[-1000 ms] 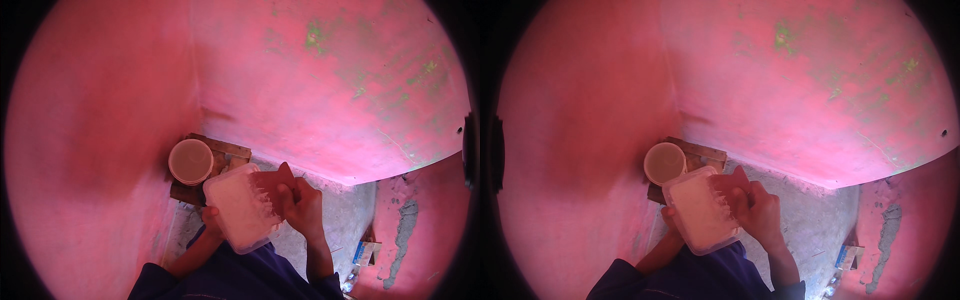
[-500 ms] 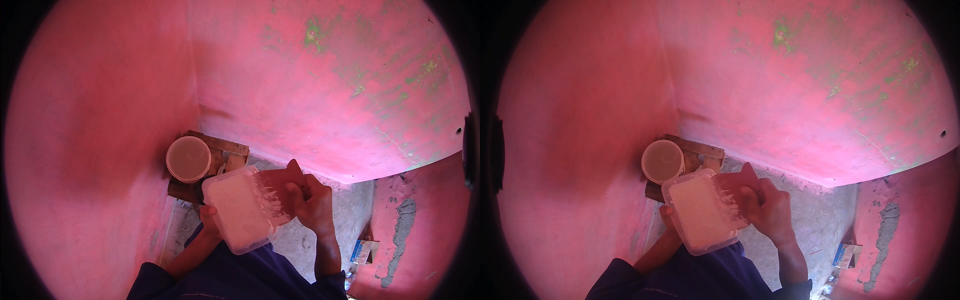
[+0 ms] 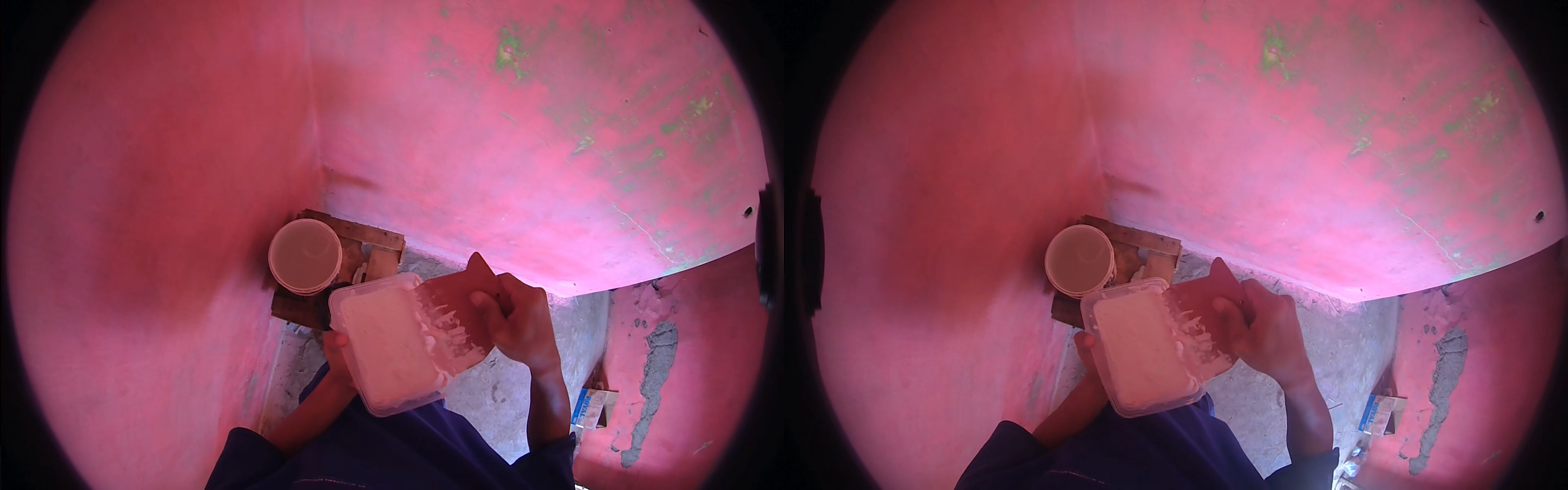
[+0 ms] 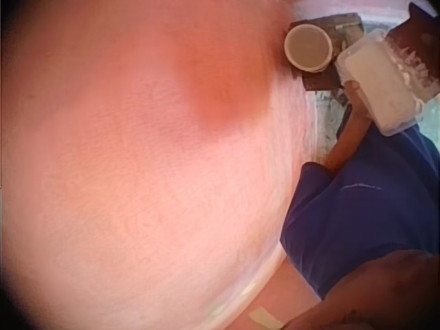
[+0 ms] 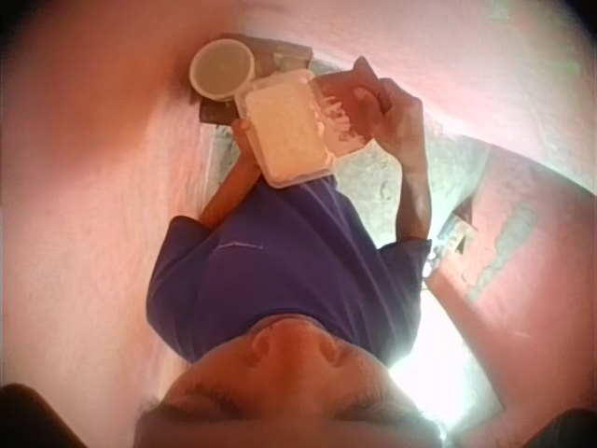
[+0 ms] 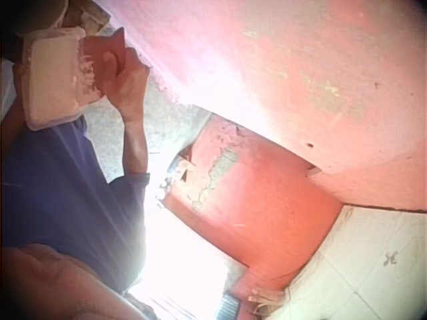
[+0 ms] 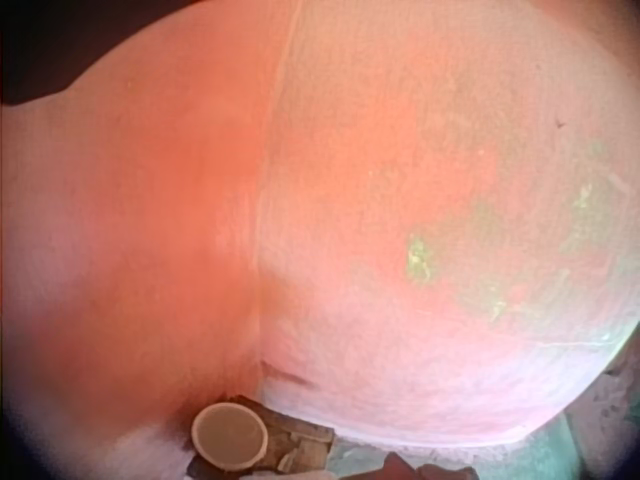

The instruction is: The person mixes a white paste in a plastic container using a trowel, then applies the paste to a pink wall. The person repeatedly scoops and spreads the material, then smooths it onto the wall surface.

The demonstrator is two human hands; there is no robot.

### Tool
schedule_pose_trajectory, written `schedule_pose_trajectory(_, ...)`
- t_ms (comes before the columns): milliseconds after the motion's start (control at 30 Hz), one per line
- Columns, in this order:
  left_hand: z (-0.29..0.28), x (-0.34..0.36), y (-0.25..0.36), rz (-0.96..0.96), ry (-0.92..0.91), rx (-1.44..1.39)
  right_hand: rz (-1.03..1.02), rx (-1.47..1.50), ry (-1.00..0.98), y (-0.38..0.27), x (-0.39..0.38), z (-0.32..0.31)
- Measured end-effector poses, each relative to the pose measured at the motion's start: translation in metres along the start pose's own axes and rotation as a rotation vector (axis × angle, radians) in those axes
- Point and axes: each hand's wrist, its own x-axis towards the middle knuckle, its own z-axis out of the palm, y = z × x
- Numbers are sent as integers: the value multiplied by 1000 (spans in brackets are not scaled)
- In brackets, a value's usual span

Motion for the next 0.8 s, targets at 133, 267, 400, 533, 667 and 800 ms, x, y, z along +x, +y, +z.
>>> schedule_pose_trajectory(133,-5,0,-1,-50,-19,-33,-19,-15,-82,3,9,-6)
schedule_pose_trajectory(267,-11,2,-2,35,-5,-82,-66,-42,-118,5,20,-8)
schedule_pose_trajectory(400,-13,7,7,82,-52,-89,-63,26,-163,6,31,-10)
schedule_pose_trajectory(533,-13,10,16,89,-63,-84,-76,10,-185,4,42,-18)
schedule_pose_trajectory(667,-16,8,23,96,-34,-73,-85,22,-218,3,47,-16)
schedule_pose_trajectory(800,-17,-2,31,109,-13,-53,-114,89,-174,18,48,-8)
